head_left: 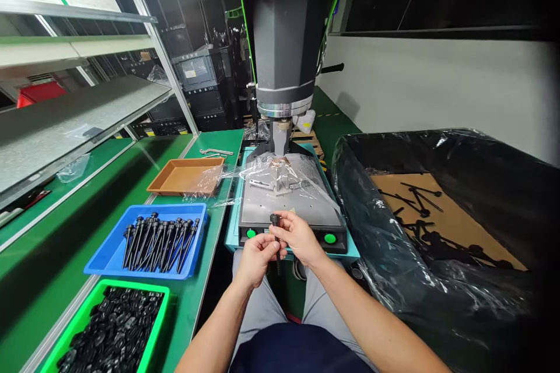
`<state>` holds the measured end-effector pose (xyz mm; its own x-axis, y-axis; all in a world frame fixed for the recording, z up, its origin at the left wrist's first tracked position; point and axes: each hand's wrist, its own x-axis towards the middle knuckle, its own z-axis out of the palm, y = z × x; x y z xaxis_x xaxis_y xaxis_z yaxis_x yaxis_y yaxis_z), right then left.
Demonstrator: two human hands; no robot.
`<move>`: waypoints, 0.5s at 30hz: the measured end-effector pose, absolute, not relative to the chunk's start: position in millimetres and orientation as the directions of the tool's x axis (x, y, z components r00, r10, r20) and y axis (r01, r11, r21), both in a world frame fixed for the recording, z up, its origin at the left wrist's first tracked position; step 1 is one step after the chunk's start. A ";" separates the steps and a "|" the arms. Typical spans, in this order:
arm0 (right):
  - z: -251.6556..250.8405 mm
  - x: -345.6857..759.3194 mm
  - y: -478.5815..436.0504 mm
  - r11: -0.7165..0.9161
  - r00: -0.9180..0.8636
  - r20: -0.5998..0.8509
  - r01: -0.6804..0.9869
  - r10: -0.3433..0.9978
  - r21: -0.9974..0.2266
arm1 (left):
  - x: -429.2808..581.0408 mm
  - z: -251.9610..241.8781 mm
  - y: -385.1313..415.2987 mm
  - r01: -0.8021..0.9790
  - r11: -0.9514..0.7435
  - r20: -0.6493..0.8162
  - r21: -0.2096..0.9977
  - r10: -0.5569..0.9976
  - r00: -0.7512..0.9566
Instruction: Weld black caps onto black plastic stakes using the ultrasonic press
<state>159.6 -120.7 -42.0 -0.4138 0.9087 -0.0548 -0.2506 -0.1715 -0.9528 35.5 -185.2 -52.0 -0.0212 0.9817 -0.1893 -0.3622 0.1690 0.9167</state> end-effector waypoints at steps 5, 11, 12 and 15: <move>-45.6 149.3 -121.2 -0.059 -0.370 0.011 -0.177 0.929 -0.982 | 31.0 -54.1 -187.2 -0.391 0.115 -0.164 0.913 0.982 -0.096; -56.3 127.0 -122.9 0.082 -0.375 0.072 0.010 0.924 -0.997 | 21.4 -57.5 -197.9 -0.260 0.013 -0.052 0.965 0.988 -0.145; -58.6 122.8 -124.4 0.104 -0.386 0.076 0.052 0.919 -0.993 | 17.7 -57.8 -201.8 -0.221 0.012 -0.046 0.975 0.987 -0.151; -63.3 113.8 -128.9 0.121 -0.445 0.086 0.051 0.891 -0.991 | -4.5 -53.7 -214.0 -0.100 0.014 -0.036 0.995 0.974 -0.223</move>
<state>113.8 -128.9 -63.3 -0.4449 0.8915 0.0857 0.0510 0.1208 -0.9914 -4.5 -214.0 -53.7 -0.2227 0.9742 -0.0358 -0.0997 0.0137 0.9949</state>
